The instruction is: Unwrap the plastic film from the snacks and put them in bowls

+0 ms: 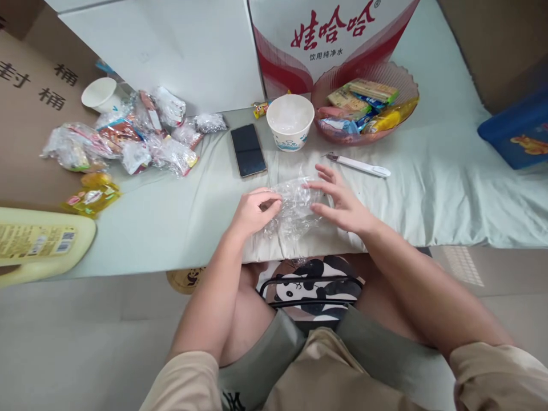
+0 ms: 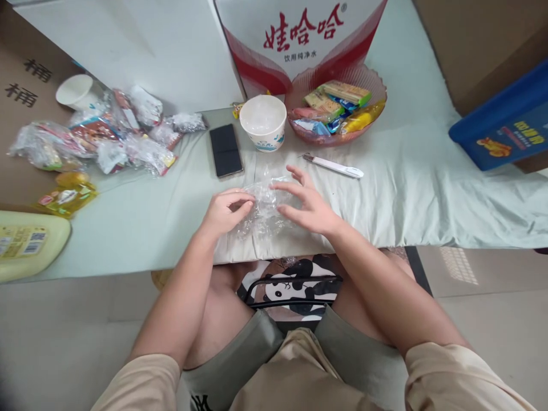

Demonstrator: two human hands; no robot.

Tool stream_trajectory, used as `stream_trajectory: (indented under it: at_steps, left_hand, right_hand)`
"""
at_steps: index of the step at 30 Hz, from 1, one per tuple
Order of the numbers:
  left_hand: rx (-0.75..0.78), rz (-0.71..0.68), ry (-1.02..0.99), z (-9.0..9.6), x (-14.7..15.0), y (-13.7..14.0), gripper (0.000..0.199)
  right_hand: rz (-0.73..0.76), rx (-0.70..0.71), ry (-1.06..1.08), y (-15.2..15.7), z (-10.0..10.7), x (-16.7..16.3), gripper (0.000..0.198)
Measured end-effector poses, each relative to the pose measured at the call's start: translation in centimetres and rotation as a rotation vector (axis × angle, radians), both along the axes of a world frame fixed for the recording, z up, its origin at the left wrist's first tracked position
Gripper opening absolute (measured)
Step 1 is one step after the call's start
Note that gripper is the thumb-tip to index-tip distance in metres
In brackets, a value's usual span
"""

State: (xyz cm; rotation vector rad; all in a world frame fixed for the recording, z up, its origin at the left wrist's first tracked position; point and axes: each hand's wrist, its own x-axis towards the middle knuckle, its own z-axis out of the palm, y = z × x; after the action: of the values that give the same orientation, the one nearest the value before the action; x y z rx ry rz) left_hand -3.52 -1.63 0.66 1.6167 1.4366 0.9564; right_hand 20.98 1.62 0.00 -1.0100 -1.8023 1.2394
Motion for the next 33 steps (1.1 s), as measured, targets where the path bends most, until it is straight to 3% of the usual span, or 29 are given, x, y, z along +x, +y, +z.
stream_trajectory:
  at_steps: [2,4,8,11,15,18,20,22,23,26,28,31,33]
  left_hand:
    - [0.01,0.029,-0.022,-0.1,-0.1,-0.1,0.019]
    - [-0.049,0.089,-0.117,-0.1,-0.2,0.0,0.021]
    - [-0.185,0.183,-0.421,0.0,-0.3,0.5,0.027]
    - [-0.243,0.253,-0.56,0.1,0.0,0.9,0.028]
    - [-0.245,0.312,-0.559,0.1,0.8,1.3,0.029]
    - [-0.216,0.267,-0.56,0.2,1.1,1.2,0.036]
    - [-0.225,0.156,-0.611,0.6,1.2,0.9,0.043]
    - [-0.271,0.031,-0.688,1.1,1.1,0.5,0.053]
    - [-0.289,-0.008,-0.727,1.3,1.0,0.3,0.06]
    - [-0.314,-0.006,-0.846,1.5,0.7,0.0,0.077]
    - [-0.406,-0.012,-0.86,1.3,0.6,0.0,0.075]
    - [-0.583,-0.029,-0.712,0.9,0.8,0.3,0.052]
    - [-0.566,0.053,-0.634,0.7,1.0,0.4,0.039]
  right_hand:
    - [0.05,0.334,-0.108,-0.3,0.1,0.0,0.012]
    - [0.04,0.535,-0.161,-0.6,0.3,-0.1,0.013]
    - [0.026,0.729,-0.254,-1.2,0.4,0.1,0.024]
    - [0.173,0.742,-0.403,-1.6,0.1,0.4,0.031]
    - [0.298,0.608,-0.474,-1.7,0.0,0.8,0.03]
    - [0.072,0.508,-0.284,-1.3,0.4,0.8,0.025]
    - [-0.092,0.386,-0.146,-0.8,0.6,0.7,0.049]
    - [-0.088,0.199,-0.042,-0.3,0.8,0.4,0.077]
    - [-0.028,0.086,-0.006,-0.2,0.8,0.3,0.077]
    - [0.142,-0.215,0.067,-0.4,1.2,-0.3,0.041]
    - [0.089,-0.305,0.144,-0.6,1.3,-0.8,0.034]
    - [-0.136,-0.406,0.337,-0.7,1.2,-1.4,0.036]
    - [-0.157,-0.502,0.404,-0.7,1.0,-1.6,0.045]
